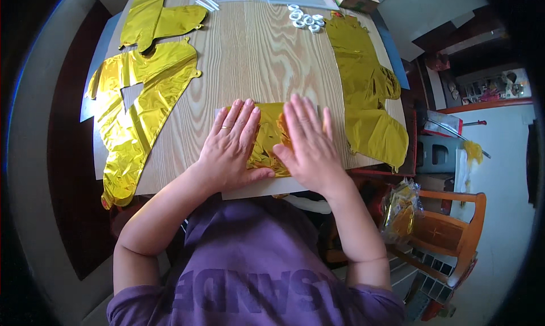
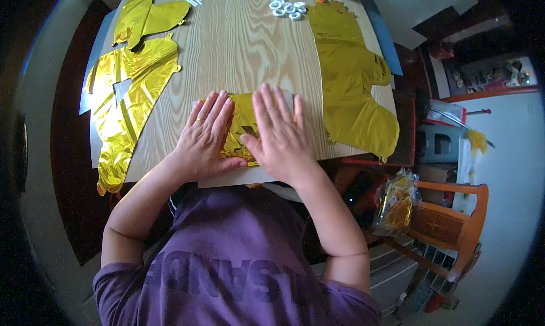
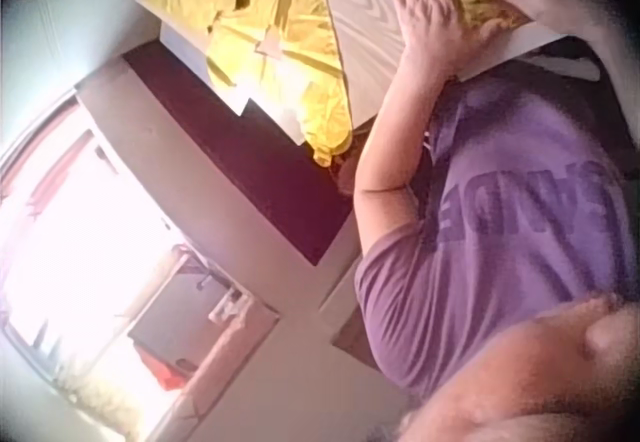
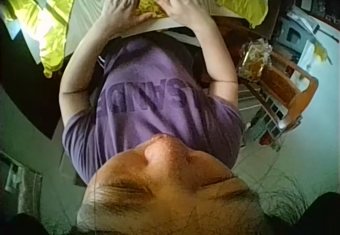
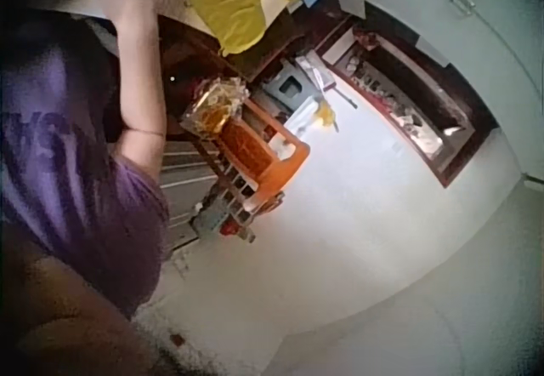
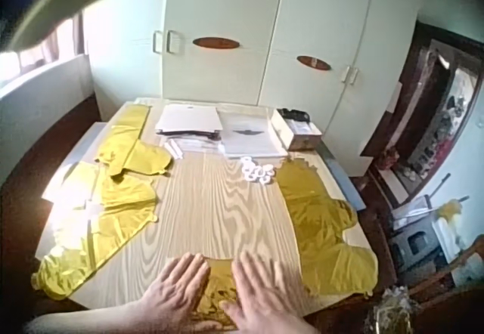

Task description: Folding gold foil balloons neatly on a wooden table.

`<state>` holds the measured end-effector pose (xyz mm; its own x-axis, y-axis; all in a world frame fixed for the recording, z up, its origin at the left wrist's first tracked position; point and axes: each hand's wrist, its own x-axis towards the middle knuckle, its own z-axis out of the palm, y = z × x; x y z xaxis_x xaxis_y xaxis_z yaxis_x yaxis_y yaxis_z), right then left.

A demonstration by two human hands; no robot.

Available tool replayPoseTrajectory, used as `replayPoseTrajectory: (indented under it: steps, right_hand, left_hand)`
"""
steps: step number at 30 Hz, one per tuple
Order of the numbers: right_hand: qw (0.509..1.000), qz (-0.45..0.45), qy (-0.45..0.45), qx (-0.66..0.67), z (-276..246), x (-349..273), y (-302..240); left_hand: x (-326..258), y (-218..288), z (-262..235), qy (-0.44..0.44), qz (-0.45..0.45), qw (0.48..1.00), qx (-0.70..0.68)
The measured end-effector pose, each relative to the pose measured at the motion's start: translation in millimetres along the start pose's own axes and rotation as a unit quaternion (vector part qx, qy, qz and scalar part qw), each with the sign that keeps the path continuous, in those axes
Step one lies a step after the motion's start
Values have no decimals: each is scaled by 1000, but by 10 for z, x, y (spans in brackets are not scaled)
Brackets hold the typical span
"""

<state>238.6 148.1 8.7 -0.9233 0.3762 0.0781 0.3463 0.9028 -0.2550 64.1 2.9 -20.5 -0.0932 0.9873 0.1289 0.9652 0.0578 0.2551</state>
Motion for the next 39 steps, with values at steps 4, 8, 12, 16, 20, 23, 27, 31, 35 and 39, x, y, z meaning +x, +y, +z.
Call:
replayPoseTrajectory:
  steps: [4,8,12,16,20,23,27,31,35,39]
  right_hand:
    - [1000,-5,4,-21,286,14,64]
    - [1000,0,8,-17,309,-7,62]
    - [1000,5,-2,-20,284,-9,48]
    - [1000,6,1,-31,269,-2,37]
    - [999,-6,-7,-47,267,5,48]
    - [999,11,-12,-27,260,0,37]
    - [1000,7,-7,-28,271,-9,38]
    - [999,12,-16,-35,258,-8,33]
    - [999,15,-16,-44,270,-20,56]
    - [991,37,-95,-89,86,61,-104]
  left_hand:
    - [0,2,-34,0,1,1000,-22]
    - [-97,-89,-145,-27,-27,999,-24]
    - [-183,-307,-528,-81,-84,993,-36]
    - [-43,-227,-564,-46,40,997,-45]
    - [-128,-119,-316,-90,180,975,-96]
    - [-378,-295,-343,-123,213,967,-63]
    - [-602,-385,-506,-149,206,967,-18]
    - [-522,-271,-666,-135,190,972,-21]
    - [-86,271,-505,-38,25,990,-131]
    - [329,614,69,104,-54,988,-98]
